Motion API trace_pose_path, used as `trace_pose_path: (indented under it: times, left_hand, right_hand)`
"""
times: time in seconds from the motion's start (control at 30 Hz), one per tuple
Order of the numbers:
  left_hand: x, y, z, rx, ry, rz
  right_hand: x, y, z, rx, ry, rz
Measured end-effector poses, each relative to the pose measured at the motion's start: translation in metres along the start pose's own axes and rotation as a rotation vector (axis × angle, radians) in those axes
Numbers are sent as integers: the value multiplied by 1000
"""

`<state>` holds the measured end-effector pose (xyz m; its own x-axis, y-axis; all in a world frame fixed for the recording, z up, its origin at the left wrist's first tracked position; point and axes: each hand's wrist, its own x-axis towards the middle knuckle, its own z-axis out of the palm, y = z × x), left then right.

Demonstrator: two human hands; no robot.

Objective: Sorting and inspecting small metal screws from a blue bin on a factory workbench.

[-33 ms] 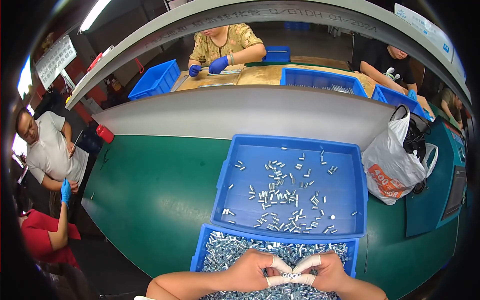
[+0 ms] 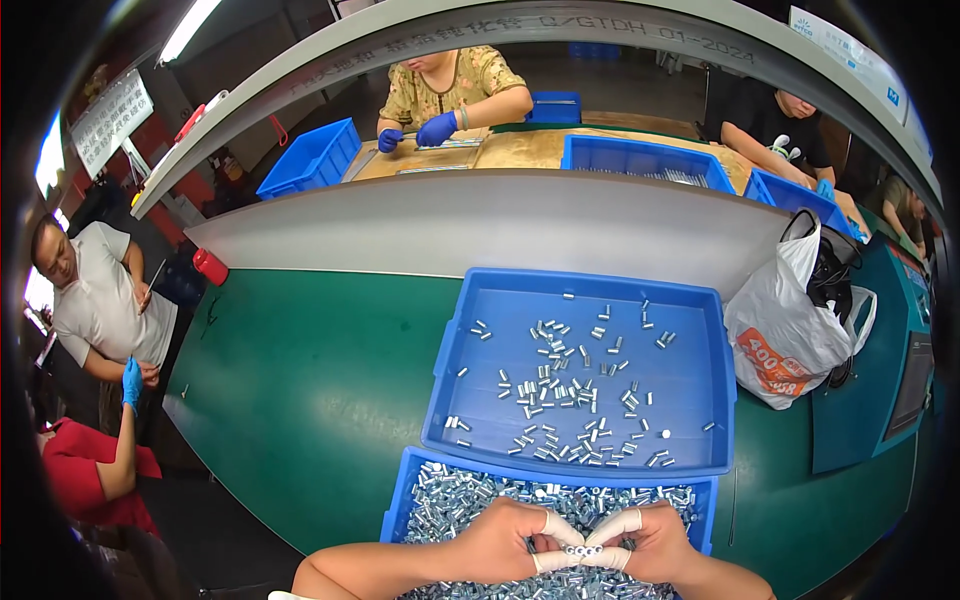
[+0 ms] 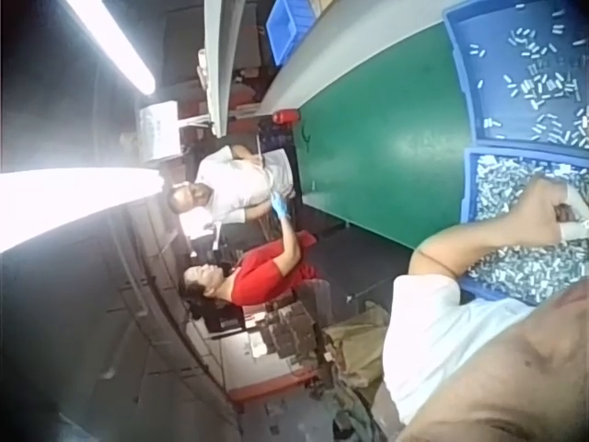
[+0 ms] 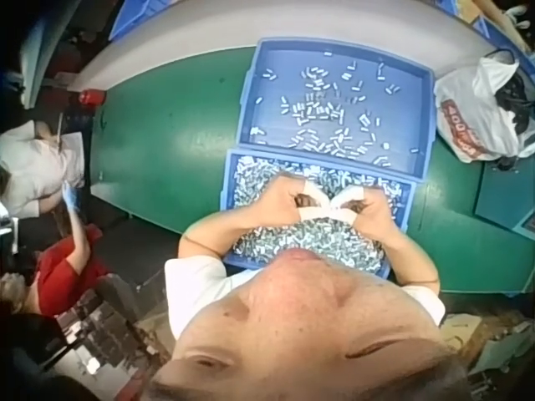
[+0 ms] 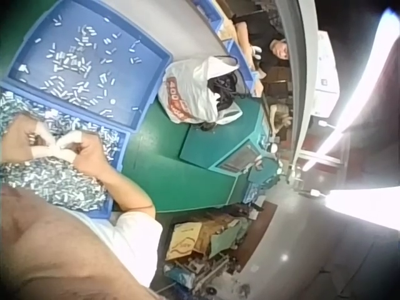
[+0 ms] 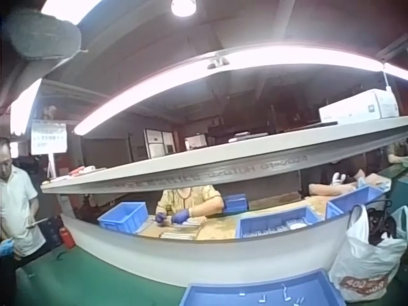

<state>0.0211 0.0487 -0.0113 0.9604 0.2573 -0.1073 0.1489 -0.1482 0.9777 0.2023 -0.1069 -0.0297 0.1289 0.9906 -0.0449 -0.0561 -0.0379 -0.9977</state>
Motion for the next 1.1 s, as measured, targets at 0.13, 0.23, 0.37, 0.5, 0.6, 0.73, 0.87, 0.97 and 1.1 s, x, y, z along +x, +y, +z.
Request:
trace_pose_path:
  times: [0.13, 0.23, 0.37, 0.5, 0.6, 0.73, 0.87, 0.97, 1.1]
  left_hand:
    - [-1, 6, 2, -17, 12, 47]
    - [1, 4, 2, -35, 15, 42]
    - [3, 3, 3, -29, 9, 42]
    - [3, 1, 3, -54, 9, 26]
    - [3, 3, 2, -66, 3, -12]
    - [0, 3, 3, -128, 25, -39]
    - [3, 1, 1, -177, 17, -22]
    - [3, 3, 1, -192, -13, -34]
    - [-1, 2, 1, -258, 56, 37]
  right_hand:
    - [-5, 0, 1, -2, 8, 9]
    - [-5, 3, -1, 16, 16, 16]
    - [-5, 6, -2, 61, 24, 20]
    - [1, -2, -1, 40, 3, 16]
    - [-3, 4, -1, 80, 25, 17]
    - [-3, 5, 4, 119, 60, 16]
    - [-7, 4, 8, 116, 112, 21]
    - [-10, 2, 9, 149, 154, 82]
    - [-5, -21, 16, 116, 150, 113]
